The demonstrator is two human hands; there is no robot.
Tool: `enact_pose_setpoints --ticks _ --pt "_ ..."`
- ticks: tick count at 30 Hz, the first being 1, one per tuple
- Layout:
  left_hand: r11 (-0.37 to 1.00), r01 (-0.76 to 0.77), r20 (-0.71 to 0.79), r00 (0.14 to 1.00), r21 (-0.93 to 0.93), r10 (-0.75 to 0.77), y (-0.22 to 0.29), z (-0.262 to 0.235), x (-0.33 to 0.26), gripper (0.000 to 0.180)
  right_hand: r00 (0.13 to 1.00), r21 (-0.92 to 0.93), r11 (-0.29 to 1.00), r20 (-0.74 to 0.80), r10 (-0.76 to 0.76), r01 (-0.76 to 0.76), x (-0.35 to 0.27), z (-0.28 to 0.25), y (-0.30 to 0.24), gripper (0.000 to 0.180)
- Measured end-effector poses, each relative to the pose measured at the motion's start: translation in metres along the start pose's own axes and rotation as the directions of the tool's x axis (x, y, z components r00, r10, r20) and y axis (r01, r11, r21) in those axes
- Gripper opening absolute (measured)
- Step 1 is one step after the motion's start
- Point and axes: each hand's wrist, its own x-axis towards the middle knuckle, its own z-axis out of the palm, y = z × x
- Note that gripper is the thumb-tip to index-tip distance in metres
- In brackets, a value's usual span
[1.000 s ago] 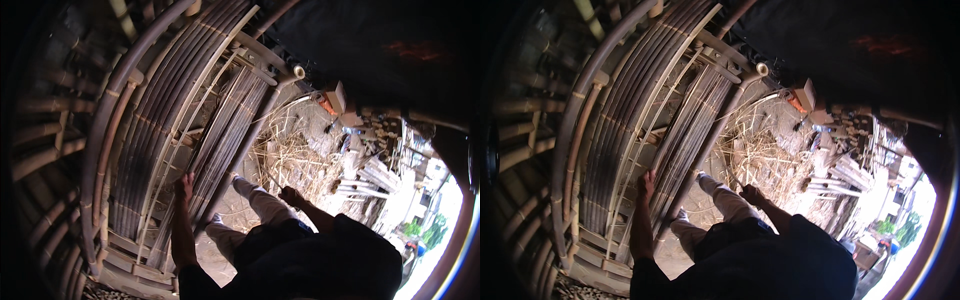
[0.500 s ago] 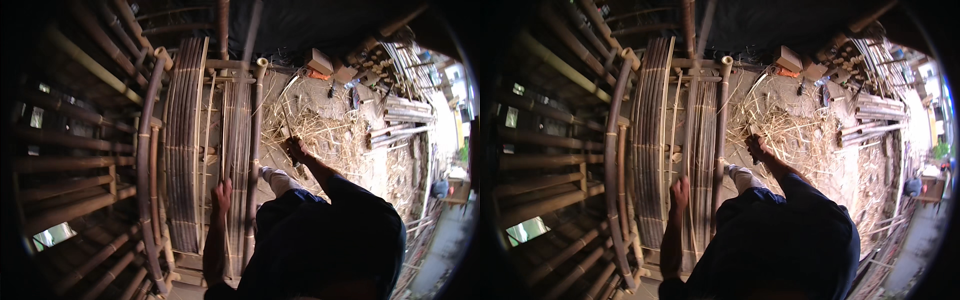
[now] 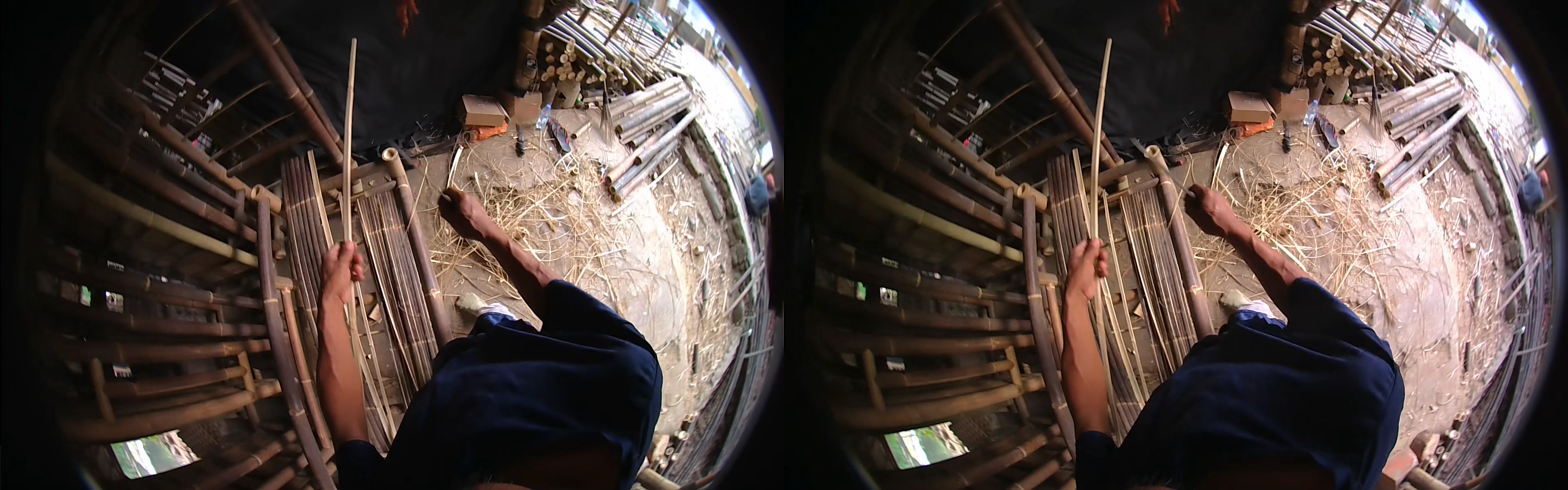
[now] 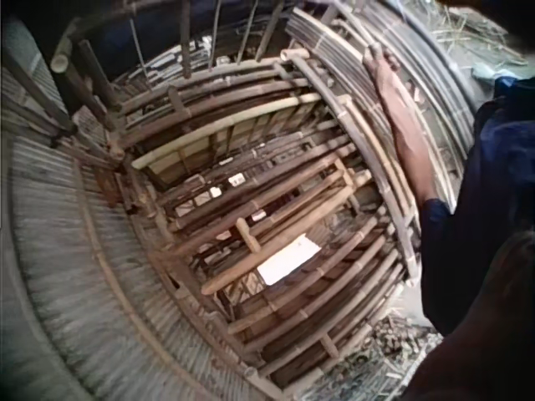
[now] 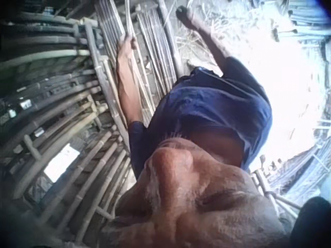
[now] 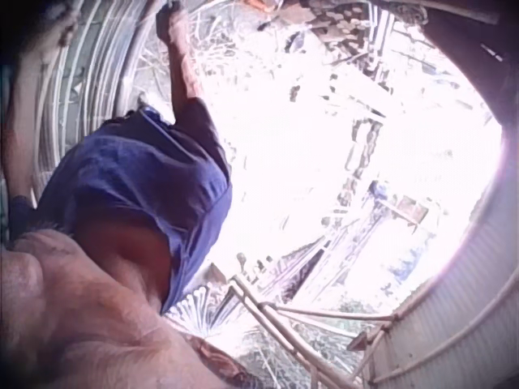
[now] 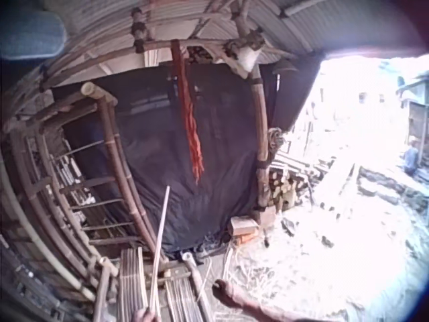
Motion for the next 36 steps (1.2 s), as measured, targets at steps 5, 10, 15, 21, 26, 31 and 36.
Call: enact_pose_setpoints --ticks 5,10,15,21,26,31,36 --pt "0.998 -0.036 0.168 0.985 -0.055 0.044 0.014 0.081 0.001 0.037 0.975 -0.389 0.900 -0.027 -0.222 0.194 0.056 -0.014 -0.013 0.023" --pt "0.996 -0.069 0.039 0.997 -0.050 0.071 0.035 0.145 0.000 0.052 0.894 -0.421 0.814 -0.015 -0.447 0.400 0.058 -0.018 -0.013 0.018" --pt "0.995 -0.089 -0.033 0.996 -0.047 0.087 0.027 0.177 0.007 0.064 0.934 -0.355 0.867 0.055 -0.353 0.349 0.064 -0.017 0.001 0.023" --pt "0.987 -0.069 -0.063 0.996 -0.144 0.060 0.019 0.195 -0.012 0.063 0.960 -0.406 0.880 -0.023 -0.280 0.247 0.095 -0.023 0.025 0.024" --pt "0.987 -0.155 -0.010 0.988 0.029 0.156 0.011 0.193 -0.068 0.056 0.988 -0.533 0.837 -0.013 -0.154 0.123 0.128 -0.032 0.052 0.029" --pt "0.990 -0.037 -0.061 0.998 -0.139 0.029 0.004 0.178 -0.089 0.058 0.968 -0.486 0.838 0.164 -0.190 0.247 0.074 -0.019 -0.001 0.026" --pt "0.973 -0.028 -0.067 0.998 -0.229 0.013 0.001 0.187 -0.089 0.057 0.917 -0.450 0.799 0.215 -0.337 0.399 0.060 -0.017 0.010 0.027"
